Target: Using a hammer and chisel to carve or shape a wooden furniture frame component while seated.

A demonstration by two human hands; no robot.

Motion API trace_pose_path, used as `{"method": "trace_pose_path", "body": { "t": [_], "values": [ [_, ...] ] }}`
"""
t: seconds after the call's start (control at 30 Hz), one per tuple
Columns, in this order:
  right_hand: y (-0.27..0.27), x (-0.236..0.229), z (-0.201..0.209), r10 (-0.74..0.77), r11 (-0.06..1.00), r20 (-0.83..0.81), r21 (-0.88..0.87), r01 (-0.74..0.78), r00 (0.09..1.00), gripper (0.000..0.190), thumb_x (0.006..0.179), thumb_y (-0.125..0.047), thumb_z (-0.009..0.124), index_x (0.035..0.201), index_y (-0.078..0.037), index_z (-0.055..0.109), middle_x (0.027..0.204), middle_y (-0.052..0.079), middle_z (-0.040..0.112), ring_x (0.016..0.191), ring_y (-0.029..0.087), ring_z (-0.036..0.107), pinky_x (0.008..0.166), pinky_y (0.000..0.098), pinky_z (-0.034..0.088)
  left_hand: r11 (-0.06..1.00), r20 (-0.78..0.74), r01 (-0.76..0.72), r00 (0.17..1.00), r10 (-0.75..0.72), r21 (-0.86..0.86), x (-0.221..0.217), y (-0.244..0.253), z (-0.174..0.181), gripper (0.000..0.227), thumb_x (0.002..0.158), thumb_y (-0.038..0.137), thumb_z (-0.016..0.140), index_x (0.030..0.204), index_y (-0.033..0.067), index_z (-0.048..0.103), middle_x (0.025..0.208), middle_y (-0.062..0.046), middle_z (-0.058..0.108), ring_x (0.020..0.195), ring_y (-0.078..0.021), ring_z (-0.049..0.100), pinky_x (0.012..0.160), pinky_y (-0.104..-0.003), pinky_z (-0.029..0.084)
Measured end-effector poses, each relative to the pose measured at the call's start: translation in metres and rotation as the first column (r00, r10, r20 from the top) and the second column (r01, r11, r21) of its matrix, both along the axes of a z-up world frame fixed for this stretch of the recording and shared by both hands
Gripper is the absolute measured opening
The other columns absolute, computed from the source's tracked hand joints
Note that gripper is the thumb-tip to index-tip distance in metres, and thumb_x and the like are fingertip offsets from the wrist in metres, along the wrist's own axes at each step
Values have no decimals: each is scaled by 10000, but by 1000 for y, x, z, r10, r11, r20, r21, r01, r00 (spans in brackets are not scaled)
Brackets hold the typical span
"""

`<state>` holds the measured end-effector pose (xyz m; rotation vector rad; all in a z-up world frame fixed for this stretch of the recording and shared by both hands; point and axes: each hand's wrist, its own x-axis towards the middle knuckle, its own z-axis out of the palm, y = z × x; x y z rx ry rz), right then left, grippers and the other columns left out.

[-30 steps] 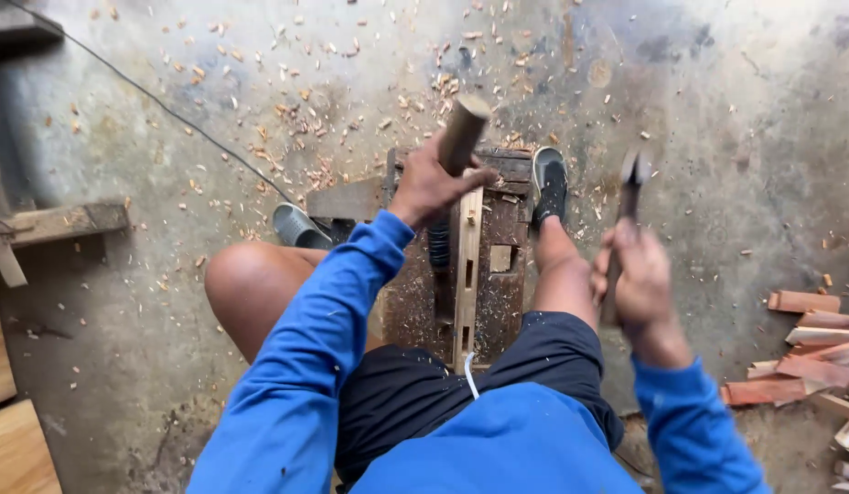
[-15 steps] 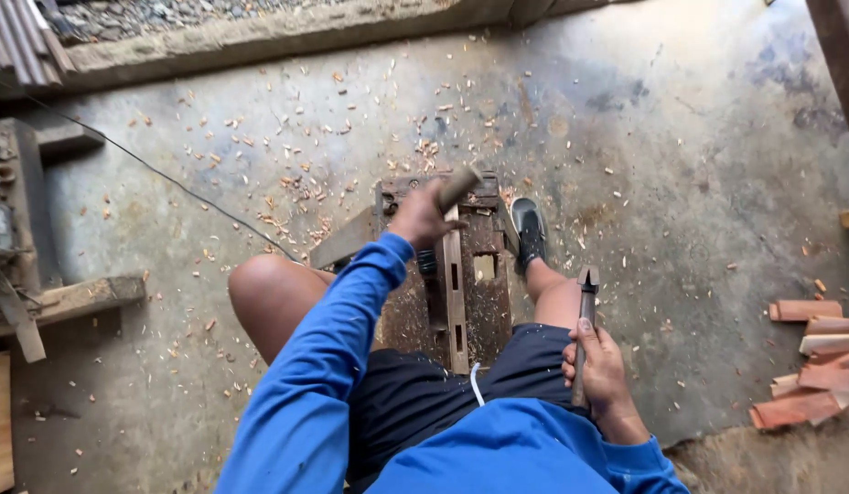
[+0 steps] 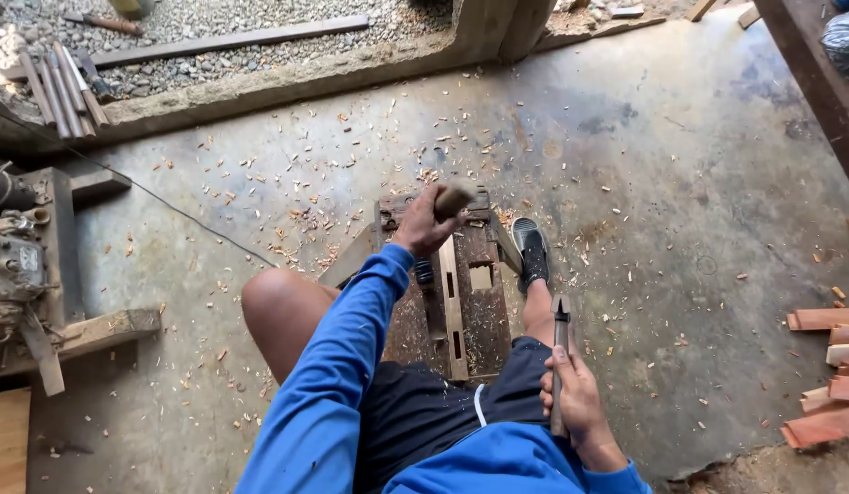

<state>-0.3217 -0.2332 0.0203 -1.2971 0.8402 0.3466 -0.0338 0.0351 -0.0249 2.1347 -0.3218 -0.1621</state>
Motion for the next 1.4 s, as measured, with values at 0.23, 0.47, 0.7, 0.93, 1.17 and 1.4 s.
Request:
{"method": "trace_pose_path", "body": {
  "t": [0.23,0.47,0.7,0.93,1.17,1.4],
  "values": [
    [4,-3,-12,23,999,-25,-27,-24,999,371,1008,-457,522,1017,-87,529,613,35,485,447,138,481,386,315,409,702,10,-78,993,121,-708,-24,-1,31,401,933,113,805,1233,91,540,1081,-67,696,1006,-154,704,898,-319,615],
    [17,10,-8,113,994,-15,11,-112,994,383,1001,-460,524,1017,-78,526,626,23,506,455,128,496,395,309,420,628,60,-147,953,295,-765,-46,-4,-16,412,941,59,819,1231,68,527,1059,-30,651,1016,-132,635,923,-279,556],
    [24,9,-14,164,986,-12,15,-164,986,379,993,-464,531,1005,-86,523,620,20,500,448,126,491,393,308,418,602,129,-43,963,238,-797,-81,12,-1,406,1022,132,734,1364,88,519,1311,-66,620,1287,-192,596,1152,-325,487],
    [31,9,-11,205,979,-35,-5,-205,978,402,986,-480,542,994,-78,531,626,18,503,452,123,493,403,306,429,975,590,189,803,-85,-117,-109,27,38,379,801,280,911,1040,104,675,1135,-78,703,1075,-262,713,899,-376,620],
    [32,9,-3,245,969,-5,-21,-245,970,397,985,-469,550,989,-73,526,623,18,498,438,117,483,393,300,421,951,721,307,651,-236,35,-120,17,24,273,847,218,859,1006,89,679,1075,-46,707,1145,-285,684,912,-376,614],
    [42,15,16,298,950,68,-119,-288,952,368,987,-432,574,1012,-66,539,613,14,508,442,112,500,392,296,417,960,757,262,607,-242,97,-123,12,20,248,856,245,855,968,111,679,1029,-32,686,1143,-255,683,877,-356,620]
  ]
}}
